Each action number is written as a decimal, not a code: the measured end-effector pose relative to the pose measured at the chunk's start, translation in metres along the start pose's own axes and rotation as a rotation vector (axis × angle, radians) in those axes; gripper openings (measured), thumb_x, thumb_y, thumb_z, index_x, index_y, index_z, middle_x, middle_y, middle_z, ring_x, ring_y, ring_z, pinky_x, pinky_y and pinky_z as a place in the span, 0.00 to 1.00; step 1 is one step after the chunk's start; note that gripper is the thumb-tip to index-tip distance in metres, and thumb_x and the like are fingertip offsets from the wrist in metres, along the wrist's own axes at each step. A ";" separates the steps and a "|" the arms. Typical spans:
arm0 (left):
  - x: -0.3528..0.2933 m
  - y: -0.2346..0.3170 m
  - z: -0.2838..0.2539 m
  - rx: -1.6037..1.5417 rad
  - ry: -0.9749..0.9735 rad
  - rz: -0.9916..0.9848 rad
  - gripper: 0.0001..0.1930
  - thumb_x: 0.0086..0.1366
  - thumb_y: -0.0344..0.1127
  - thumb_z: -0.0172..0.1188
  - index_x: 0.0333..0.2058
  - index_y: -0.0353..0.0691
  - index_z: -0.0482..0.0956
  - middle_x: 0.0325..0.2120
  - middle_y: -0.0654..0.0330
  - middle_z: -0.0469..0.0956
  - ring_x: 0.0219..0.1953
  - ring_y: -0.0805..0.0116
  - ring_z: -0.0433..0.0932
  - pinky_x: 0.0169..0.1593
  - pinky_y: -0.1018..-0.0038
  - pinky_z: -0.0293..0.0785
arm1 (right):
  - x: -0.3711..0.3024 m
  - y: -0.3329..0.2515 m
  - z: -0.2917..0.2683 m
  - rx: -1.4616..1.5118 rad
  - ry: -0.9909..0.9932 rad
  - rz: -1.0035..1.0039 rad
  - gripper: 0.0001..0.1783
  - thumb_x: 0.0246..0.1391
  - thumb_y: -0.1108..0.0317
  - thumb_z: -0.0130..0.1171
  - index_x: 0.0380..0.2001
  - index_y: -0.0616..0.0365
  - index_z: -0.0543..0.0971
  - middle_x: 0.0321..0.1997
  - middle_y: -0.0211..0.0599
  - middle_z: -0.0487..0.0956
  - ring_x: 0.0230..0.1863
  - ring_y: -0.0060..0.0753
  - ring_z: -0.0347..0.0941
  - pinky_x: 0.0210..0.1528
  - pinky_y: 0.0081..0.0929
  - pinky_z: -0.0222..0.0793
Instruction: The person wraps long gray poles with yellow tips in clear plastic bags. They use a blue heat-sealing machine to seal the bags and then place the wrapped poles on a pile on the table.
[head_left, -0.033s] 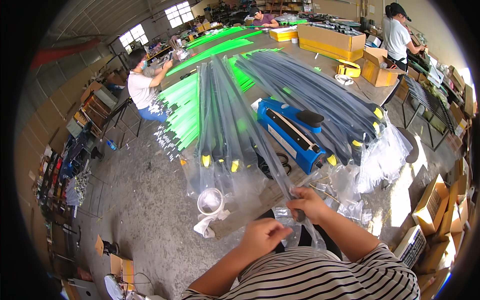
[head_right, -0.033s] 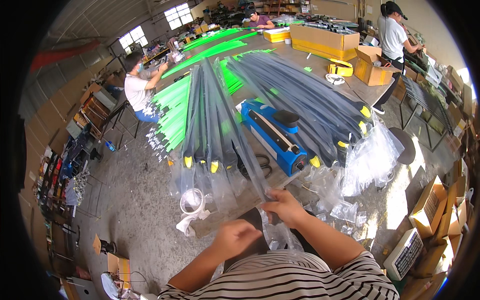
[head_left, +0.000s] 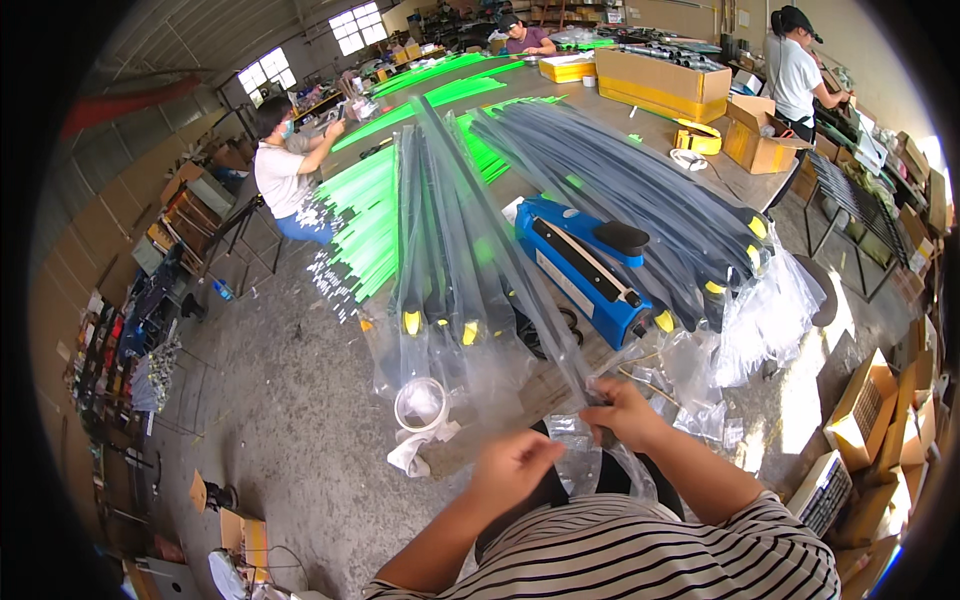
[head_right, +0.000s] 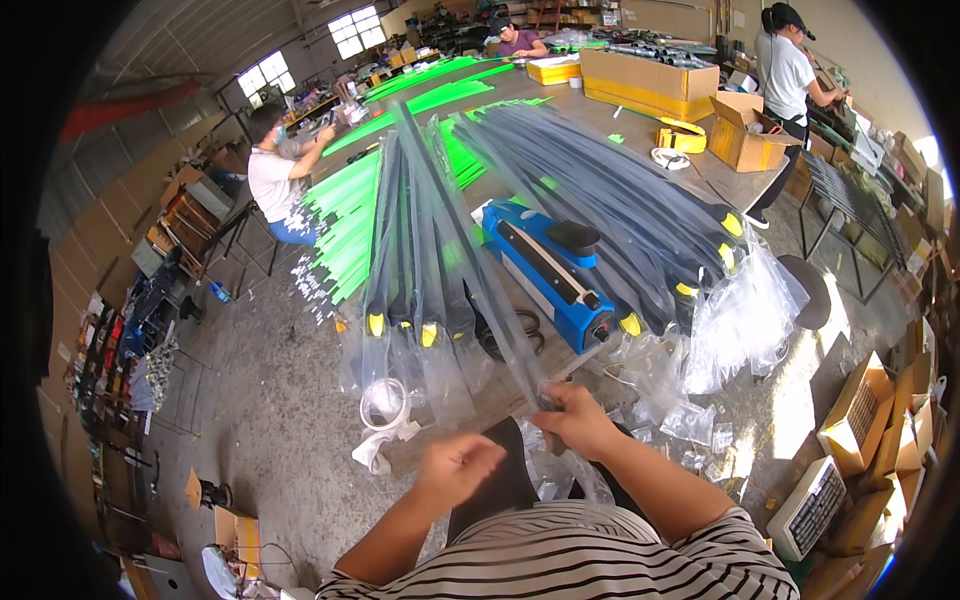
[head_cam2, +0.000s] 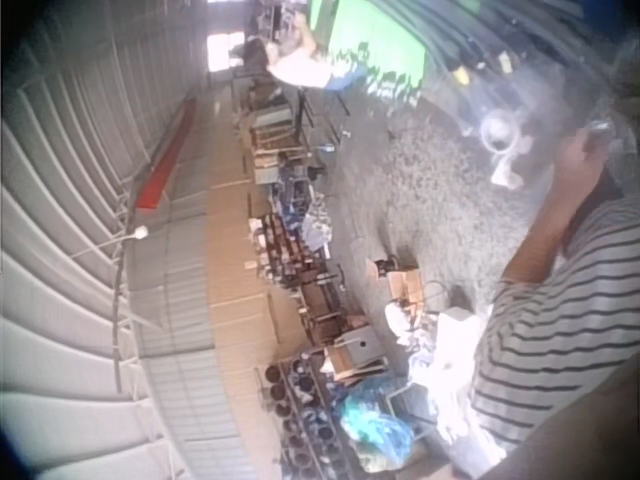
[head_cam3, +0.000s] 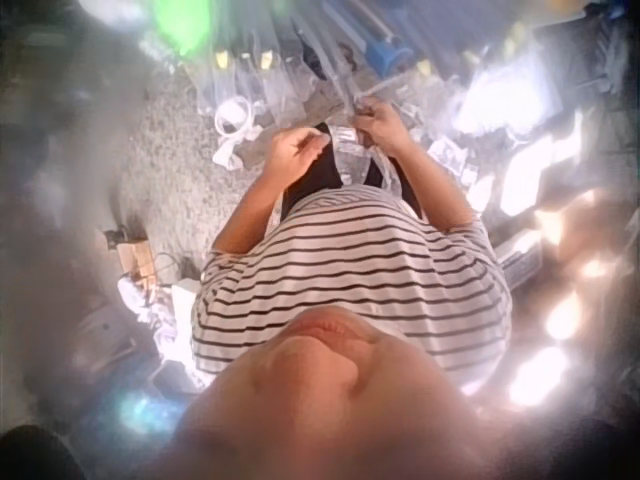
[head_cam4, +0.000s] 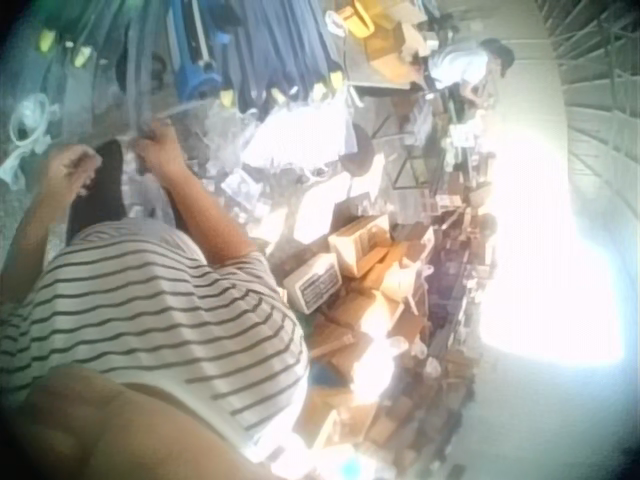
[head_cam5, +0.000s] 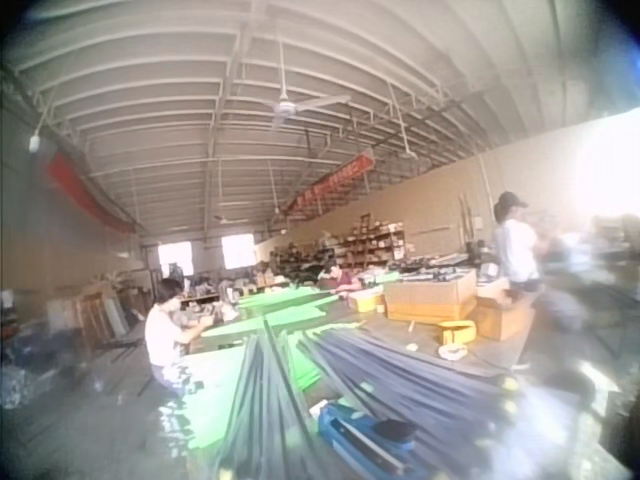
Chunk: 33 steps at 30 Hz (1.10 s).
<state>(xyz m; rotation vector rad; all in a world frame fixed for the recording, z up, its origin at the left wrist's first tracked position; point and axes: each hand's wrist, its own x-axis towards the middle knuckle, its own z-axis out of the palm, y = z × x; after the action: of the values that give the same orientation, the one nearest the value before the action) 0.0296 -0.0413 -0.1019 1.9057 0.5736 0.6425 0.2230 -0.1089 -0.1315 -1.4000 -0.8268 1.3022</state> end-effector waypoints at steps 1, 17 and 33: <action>0.001 -0.008 -0.008 -0.164 0.079 -0.199 0.09 0.58 0.34 0.57 0.28 0.32 0.77 0.20 0.58 0.77 0.19 0.74 0.73 0.24 0.78 0.70 | -0.007 0.004 -0.005 -0.179 0.067 -0.078 0.13 0.44 0.75 0.56 0.36 0.63 0.72 0.21 0.33 0.72 0.20 0.19 0.68 0.20 0.21 0.63; 0.077 -0.005 -0.109 -0.882 0.707 0.026 0.10 0.58 0.34 0.56 0.29 0.31 0.74 0.28 0.53 0.76 0.33 0.64 0.74 0.39 0.70 0.73 | -0.050 0.017 -0.029 -0.524 -0.095 -0.380 0.22 0.34 0.77 0.63 0.39 0.64 0.76 0.29 0.40 0.78 0.28 0.23 0.73 0.33 0.17 0.67; 0.050 -0.023 -0.027 -0.971 0.358 -0.105 0.09 0.57 0.26 0.54 0.38 0.33 0.73 0.33 0.53 0.76 0.36 0.61 0.76 0.44 0.64 0.74 | -0.034 -0.008 -0.035 -0.196 -0.261 0.021 0.19 0.38 0.78 0.62 0.39 0.64 0.76 0.29 0.30 0.77 0.27 0.14 0.67 0.30 0.15 0.64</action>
<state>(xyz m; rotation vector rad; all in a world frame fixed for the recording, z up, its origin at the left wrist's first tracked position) 0.0473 0.0172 -0.1041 0.8537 0.4507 0.9757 0.2524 -0.1465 -0.1179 -1.4099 -1.1442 1.4718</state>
